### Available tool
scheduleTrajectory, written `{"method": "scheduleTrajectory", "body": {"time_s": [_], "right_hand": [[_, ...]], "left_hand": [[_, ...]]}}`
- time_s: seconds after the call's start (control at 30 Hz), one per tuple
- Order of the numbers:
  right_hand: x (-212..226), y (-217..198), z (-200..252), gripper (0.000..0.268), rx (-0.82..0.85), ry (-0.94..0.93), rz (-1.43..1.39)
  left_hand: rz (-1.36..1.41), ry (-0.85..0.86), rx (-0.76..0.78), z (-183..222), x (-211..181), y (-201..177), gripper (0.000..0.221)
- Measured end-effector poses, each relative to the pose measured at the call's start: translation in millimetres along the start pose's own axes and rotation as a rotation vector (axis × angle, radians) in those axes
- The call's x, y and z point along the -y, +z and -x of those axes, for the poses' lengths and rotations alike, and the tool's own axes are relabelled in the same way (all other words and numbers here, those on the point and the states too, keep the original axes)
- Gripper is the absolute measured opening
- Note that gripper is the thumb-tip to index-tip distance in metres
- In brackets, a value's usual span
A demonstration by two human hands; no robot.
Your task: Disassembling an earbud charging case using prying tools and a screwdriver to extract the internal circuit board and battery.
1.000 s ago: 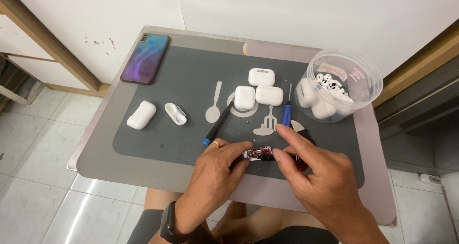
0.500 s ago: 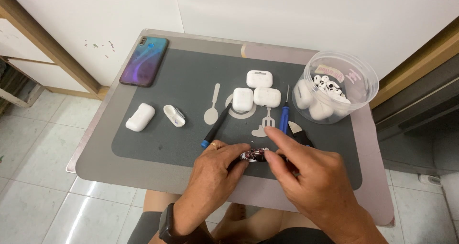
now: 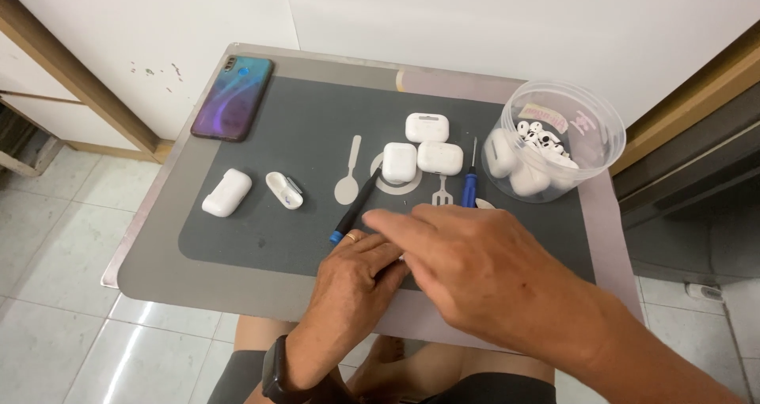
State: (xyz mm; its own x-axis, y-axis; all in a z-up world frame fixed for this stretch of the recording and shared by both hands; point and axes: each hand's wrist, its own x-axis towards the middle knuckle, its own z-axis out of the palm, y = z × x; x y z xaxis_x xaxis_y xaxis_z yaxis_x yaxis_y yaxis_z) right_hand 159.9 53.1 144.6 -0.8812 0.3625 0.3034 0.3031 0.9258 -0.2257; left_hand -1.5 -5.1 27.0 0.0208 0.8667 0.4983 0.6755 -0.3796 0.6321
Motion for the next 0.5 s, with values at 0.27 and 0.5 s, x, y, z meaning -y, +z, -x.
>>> {"method": "scheduleTrajectory", "body": {"time_s": [0.27, 0.5], "right_hand": [[-2.2, 1.9, 3.4, 0.035, -0.104, 0.048, 0.078], [6.3, 2.6, -1.8, 0.051, 0.029, 0.035, -0.201]], "left_hand": [[0.044, 0.010, 0.007, -0.9, -0.4, -2.8, 0.020], [0.030, 0.051, -0.048, -0.4, 0.8, -0.2, 0.008]]}}
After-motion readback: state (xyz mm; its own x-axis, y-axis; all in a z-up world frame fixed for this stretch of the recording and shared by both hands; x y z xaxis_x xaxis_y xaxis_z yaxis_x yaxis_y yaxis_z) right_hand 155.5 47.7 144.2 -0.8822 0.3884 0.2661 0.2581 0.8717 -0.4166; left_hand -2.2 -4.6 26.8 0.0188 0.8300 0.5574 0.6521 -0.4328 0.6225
